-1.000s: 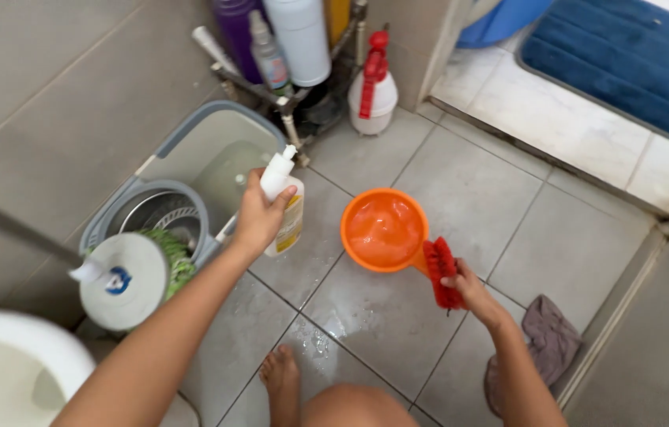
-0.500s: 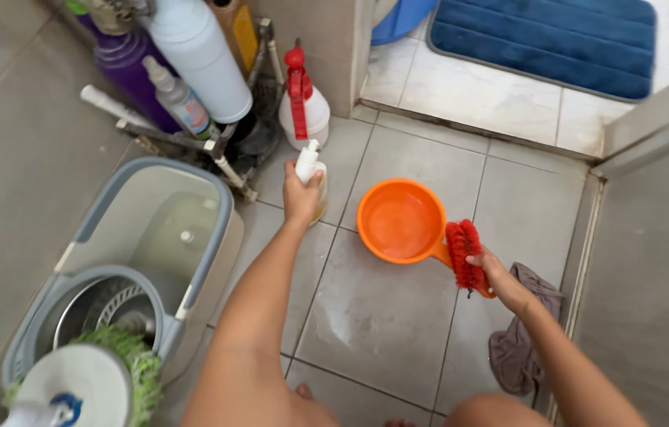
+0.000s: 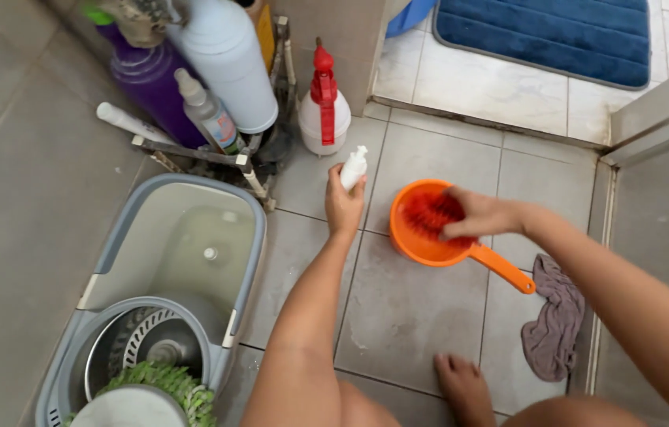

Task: Scrubbing the floor and corners of a bathroom using cleaning agents and brushes.

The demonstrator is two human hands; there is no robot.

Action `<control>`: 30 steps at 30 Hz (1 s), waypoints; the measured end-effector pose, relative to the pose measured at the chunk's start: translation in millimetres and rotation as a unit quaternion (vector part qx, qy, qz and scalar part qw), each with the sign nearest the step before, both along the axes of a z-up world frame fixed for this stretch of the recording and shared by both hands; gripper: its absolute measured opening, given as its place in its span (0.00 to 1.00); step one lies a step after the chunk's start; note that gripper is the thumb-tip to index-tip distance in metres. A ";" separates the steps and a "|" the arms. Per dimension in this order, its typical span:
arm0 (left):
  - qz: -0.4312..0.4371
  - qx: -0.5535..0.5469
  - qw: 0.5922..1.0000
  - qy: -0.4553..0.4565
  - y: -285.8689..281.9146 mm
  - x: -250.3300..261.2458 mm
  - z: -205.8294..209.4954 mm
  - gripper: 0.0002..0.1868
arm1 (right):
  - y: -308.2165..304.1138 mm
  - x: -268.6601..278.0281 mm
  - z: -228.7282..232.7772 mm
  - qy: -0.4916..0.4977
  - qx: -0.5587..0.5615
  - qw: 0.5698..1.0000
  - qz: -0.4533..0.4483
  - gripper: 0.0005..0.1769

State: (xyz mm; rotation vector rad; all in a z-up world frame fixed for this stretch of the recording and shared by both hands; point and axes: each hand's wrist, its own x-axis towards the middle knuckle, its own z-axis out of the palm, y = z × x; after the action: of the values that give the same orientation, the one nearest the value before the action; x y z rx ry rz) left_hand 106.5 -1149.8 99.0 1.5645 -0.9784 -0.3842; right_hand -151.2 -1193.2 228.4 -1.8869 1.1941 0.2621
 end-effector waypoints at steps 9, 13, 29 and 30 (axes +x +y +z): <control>-0.034 0.032 0.998 0.042 0.2 20.9 1.3 0.30 | 112.1 67.6 -77.4 0.061 -0.084 0.947 0.305 0.49; -0.062 0.072 0.995 0.021 1.2 26.0 -7.0 0.32 | 53.7 84.9 -83.5 0.189 -0.020 0.933 0.307 0.43; 0.051 -0.182 0.962 -0.198 71.6 19.0 205.3 0.21 | -122.4 241.8 -125.8 -0.538 0.054 0.839 -0.056 0.28; 0.039 -0.196 0.965 -0.173 74.9 15.2 221.8 0.21 | -101.1 235.8 -108.0 -0.547 0.082 0.831 -0.059 0.29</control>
State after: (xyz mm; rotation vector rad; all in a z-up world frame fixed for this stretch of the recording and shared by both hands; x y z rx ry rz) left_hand 121.7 -1074.8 320.7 1.3206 -1.1738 0.1416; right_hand 84.6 -1294.3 120.4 -1.3935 0.4421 -0.6999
